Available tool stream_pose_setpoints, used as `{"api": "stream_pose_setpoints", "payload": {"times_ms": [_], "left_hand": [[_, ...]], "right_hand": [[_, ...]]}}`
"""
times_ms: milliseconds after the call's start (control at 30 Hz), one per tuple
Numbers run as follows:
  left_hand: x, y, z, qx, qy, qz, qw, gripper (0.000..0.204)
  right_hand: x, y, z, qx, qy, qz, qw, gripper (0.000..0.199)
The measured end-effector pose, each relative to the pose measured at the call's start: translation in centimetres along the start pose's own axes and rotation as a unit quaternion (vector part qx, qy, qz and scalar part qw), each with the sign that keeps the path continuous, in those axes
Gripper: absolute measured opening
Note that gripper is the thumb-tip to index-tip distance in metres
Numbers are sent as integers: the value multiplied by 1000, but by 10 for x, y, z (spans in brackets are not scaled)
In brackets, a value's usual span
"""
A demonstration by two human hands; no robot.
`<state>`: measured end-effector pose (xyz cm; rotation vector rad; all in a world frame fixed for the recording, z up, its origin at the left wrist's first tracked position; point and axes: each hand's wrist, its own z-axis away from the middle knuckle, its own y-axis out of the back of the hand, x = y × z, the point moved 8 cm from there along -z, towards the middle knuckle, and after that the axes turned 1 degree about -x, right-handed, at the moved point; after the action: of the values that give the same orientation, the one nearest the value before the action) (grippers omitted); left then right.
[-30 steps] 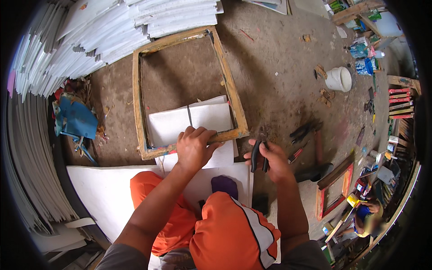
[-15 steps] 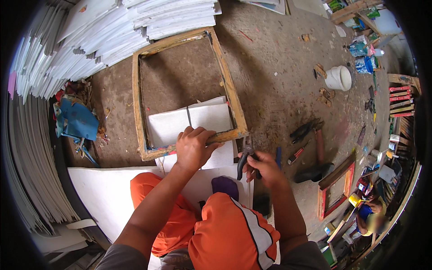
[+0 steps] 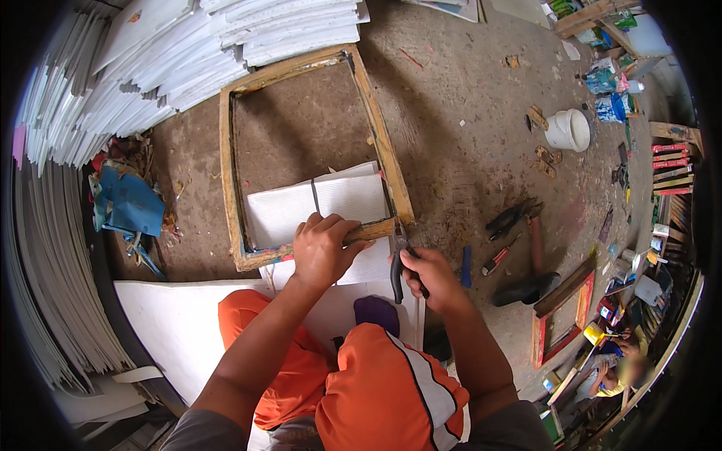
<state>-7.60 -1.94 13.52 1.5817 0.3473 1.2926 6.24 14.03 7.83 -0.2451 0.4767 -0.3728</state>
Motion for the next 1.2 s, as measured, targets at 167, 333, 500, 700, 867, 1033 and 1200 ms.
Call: {"api": "stream_pose_setpoints", "payload": {"times_ms": [167, 333, 500, 700, 867, 1033, 1200], "left_hand": [[1, 2, -1, 4, 0, 4, 1000, 35], [0, 1, -1, 12, -5, 8, 1000, 35], [0, 2, -1, 5, -8, 9, 1000, 36], [1, 2, -1, 2, -4, 10, 1000, 37], [5, 3, 0, 7, 9, -12, 1000, 35], [2, 0, 2, 11, 9, -24, 1000, 34], [3, 3, 0, 8, 10, -12, 1000, 36]], "right_hand": [[1, -3, -5, 26, 9, -48, 998, 31], [-3, -2, -4, -64, -23, -50, 996, 36], [-6, 7, -10, -84, -32, -25, 996, 35], [-8, 6, -9, -59, -40, -4, 997, 33], [-5, -11, -5, -43, -11, -82, 996, 34], [-31, -24, 18, -92, 0, -248, 964, 34], [-26, 23, 19, 85, 102, -70, 989, 33]]}}
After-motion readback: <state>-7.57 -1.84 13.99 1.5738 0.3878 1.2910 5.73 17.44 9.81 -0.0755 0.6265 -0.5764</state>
